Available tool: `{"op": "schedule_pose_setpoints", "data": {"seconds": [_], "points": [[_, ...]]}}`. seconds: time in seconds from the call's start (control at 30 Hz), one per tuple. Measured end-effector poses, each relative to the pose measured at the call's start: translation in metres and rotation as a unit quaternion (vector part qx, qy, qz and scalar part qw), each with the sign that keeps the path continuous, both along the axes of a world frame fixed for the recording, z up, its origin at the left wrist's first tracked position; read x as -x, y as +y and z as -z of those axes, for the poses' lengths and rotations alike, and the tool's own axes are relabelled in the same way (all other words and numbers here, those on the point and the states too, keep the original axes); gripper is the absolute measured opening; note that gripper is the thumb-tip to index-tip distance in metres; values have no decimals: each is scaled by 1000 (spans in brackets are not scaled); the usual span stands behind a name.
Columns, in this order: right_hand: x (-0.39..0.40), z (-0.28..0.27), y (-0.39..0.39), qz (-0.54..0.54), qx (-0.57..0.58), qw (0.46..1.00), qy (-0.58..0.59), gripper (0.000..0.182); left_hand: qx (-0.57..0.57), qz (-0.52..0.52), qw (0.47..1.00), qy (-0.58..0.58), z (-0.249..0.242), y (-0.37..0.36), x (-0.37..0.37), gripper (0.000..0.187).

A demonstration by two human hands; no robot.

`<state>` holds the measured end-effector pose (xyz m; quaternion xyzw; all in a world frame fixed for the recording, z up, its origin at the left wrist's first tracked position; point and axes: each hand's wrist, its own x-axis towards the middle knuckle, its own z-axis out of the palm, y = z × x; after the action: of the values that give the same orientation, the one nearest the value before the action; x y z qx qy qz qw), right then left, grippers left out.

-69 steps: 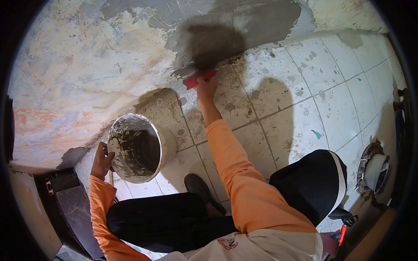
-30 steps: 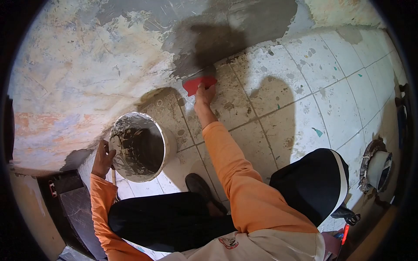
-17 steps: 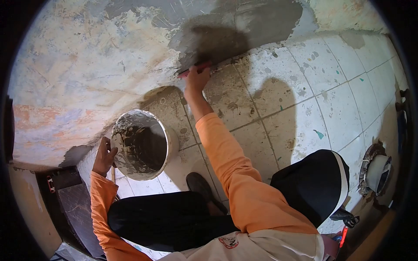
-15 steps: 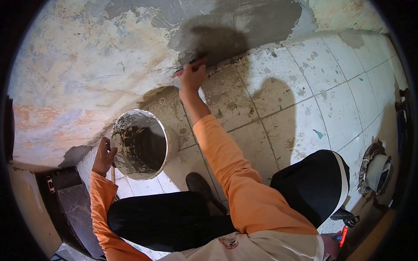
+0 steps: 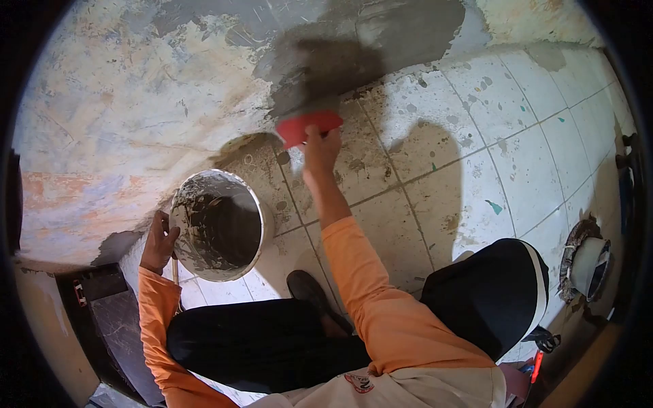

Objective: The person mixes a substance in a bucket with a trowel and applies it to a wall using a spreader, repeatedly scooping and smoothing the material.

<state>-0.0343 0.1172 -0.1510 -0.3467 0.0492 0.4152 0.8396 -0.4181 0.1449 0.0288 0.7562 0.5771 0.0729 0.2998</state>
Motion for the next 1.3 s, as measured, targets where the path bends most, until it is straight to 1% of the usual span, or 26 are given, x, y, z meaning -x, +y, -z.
{"op": "schedule_pose_setpoints", "data": {"seconds": [0.07,0.13,0.2,0.23,0.3,0.33,0.37,0.4,0.47,0.5,0.57,0.6,0.67,0.7,0.77,0.87,0.9,0.93,0.97,1.0,1.07,1.1,1.17,1.2,1.23,1.3], "points": [[-9,43,7,-7,53,998,-33,38,-3,2,1000,2,-3,-3,-5,20],[-14,78,32,10,54,998,-43,38,-10,6,1000,3,-10,-5,-15,19],[-26,81,54,25,57,996,-56,38,27,-15,999,-14,-16,-10,-24,19],[-31,68,65,9,72,995,-71,37,28,-18,999,-15,-10,-7,-16,19],[-35,40,71,-8,88,992,-87,36,-31,35,999,-1,6,2,7,19],[-38,16,72,-28,57,995,-73,39,-32,33,999,-1,3,0,4,19],[-40,-9,72,-47,25,997,-59,42,-10,15,1000,0,-3,-3,-4,19],[-38,-32,68,-50,27,997,-57,42,16,-4,1000,3,-8,-5,-10,19],[-30,-72,55,-36,-4,992,-117,39,15,-4,1000,-2,-8,-7,-13,19],[-27,-87,45,-39,-3,992,-117,39,10,-2,1000,-9,-10,-6,-15,20],[-21,-105,22,-15,-14,985,-171,35,33,-14,999,-12,-16,-8,-24,19],[-19,-103,13,-18,-16,985,-172,35,26,-6,1000,-16,-12,-6,-21,19],[-17,-86,-3,-36,-18,992,-118,33,18,1,1000,-20,-11,-3,-20,20],[-13,-75,-6,-38,-17,992,-118,33,15,6,1000,-18,-11,-3,-21,20],[-3,-42,-6,-43,46,996,-68,33,13,9,1000,-14,-14,-6,-23,20],[24,31,16,-25,64,998,-9,35,40,-3,999,-29,-18,-8,-23,20],[37,62,31,-24,63,998,-8,35,45,-5,998,-35,-15,-8,-18,19],[49,94,53,-13,123,992,-37,41,49,-7,998,-41,-12,-8,-14,19],[54,107,71,-3,184,981,-66,48,49,-8,998,-41,-13,-9,-14,19],[53,107,84,-6,185,981,-65,48,59,-24,997,-46,-14,-13,-16,19],[50,102,108,-55,183,976,-104,54,68,-41,996,-51,-16,-15,-14,19],[49,85,114,-55,181,976,-104,54,81,-49,994,-51,-15,-15,-11,19],[46,44,119,-11,119,993,13,51,96,-57,992,-52,-15,-17,-8,19],[49,38,122,14,122,992,-40,51,93,-57,993,-55,-15,-16,-9,19],[50,33,126,15,123,991,-41,51,91,-56,993,-57,-14,-16,-10,20],[54,23,127,-18,50,996,-68,53,90,-53,993,-55,-12,-14,-9,20]]}}
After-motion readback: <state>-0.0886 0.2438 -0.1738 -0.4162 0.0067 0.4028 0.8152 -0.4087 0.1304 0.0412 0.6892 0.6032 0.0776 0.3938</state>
